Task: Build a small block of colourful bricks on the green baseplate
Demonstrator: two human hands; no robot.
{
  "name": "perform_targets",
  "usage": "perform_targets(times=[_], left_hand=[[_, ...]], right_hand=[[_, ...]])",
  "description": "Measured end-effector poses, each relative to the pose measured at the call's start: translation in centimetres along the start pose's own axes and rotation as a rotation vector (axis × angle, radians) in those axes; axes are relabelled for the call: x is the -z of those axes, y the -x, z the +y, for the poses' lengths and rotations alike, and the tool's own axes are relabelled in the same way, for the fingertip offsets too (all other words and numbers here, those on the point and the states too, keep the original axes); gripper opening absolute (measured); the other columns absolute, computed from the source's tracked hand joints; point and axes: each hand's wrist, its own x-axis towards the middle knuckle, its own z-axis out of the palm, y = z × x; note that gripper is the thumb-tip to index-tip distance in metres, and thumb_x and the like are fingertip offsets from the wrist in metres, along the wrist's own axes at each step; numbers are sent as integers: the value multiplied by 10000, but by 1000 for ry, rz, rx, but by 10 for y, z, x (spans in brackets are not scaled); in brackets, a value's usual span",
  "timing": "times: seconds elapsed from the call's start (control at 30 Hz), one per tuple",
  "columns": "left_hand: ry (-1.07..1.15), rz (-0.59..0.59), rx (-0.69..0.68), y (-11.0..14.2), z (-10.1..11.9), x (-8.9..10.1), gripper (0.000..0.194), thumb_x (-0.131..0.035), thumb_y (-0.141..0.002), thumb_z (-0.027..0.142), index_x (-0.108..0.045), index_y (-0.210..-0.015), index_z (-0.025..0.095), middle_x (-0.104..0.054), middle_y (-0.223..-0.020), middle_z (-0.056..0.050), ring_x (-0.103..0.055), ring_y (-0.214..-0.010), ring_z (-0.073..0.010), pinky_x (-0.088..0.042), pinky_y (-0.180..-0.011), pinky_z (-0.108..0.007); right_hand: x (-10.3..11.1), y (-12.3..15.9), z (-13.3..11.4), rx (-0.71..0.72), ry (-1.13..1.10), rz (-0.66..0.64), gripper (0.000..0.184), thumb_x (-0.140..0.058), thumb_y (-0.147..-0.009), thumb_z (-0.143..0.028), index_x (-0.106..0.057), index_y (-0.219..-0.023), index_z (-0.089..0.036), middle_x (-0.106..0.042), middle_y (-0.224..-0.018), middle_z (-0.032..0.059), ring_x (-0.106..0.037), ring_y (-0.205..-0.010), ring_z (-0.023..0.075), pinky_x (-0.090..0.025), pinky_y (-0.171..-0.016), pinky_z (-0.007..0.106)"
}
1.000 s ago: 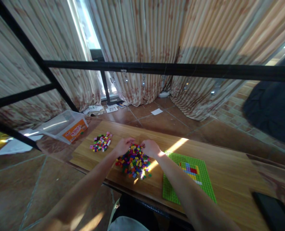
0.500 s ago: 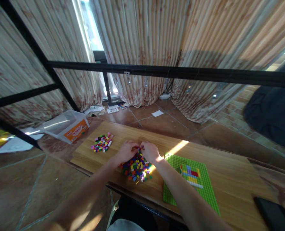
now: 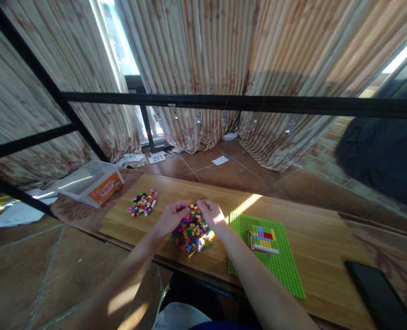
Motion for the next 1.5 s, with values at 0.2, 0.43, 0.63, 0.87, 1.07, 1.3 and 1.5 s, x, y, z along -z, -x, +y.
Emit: perform_targets(times=[0.2, 0.43, 0.63, 0.87, 1.07, 1.3, 1.5], left_hand=[[289, 24, 147, 30, 13, -16, 142, -567, -815, 312, -599, -825, 174, -644, -727, 7, -606, -661, -99, -503, -652, -208], [291, 92, 190, 48, 27, -23, 173, -566, -819, 292, -558, -691, 176, -518, -536, 44, -496, -486, -76, -429, -506, -195], [641, 97, 333, 56, 19, -23, 310, -729, -667, 421, -582, -687, 148, -545, -548, 43, -492, -464, -58, -435, -489, -186], [755, 176, 411, 58, 0, -20, 237, -726, -702, 336, -604, -758, 140, -626, -644, -3, -563, -513, -69, -465, -512, -180], [698, 172, 400, 60, 1, -19, 194, -672, -739, 242, -631, -897, 137, -658, -720, -23, -580, -530, -74, -480, -527, -186], [599, 47, 367, 66, 15, -24, 188, -677, -740, 318, -630, -794, 143, -651, -631, -6, -565, -479, -84, -451, -479, -190], [556, 36, 343, 72, 18, -30, 194, -657, -742, 331, -610, -703, 146, -610, -535, 9, -538, -433, -87, -438, -444, -193]], right_hand=[[-8, 28, -19, 125, -22, -1, 379, -487, -825, -491, -648, -746, -158, -645, -673, 17, -571, -641, 132, -434, -594, 214], [-18, 47, -18, 117, -184, 51, 361, -558, -782, -490, -585, -629, -164, -540, -542, -2, -463, -514, 105, -377, -491, 218], [-23, 48, -8, -139, -605, 73, 414, -673, -637, -571, -545, -612, -178, -438, -462, -57, -287, -382, 60, -250, -371, 216], [-16, 29, 18, 85, 33, 146, 236, -600, -735, -404, -713, -695, -200, -703, -702, 30, -618, -658, 182, -442, -610, 272], [-17, 28, 17, 101, 213, 148, 268, -568, -781, -414, -727, -798, -200, -702, -727, 28, -621, -680, 175, -436, -625, 261], [-22, 48, -1, 109, -134, -14, 368, -545, -796, -486, -669, -660, -168, -569, -546, 2, -486, -518, 127, -353, -483, 236], [-25, 60, -7, 57, -218, 24, 320, -643, -719, -457, -614, -594, -163, -531, -511, -7, -445, -495, 112, -336, -462, 231]])
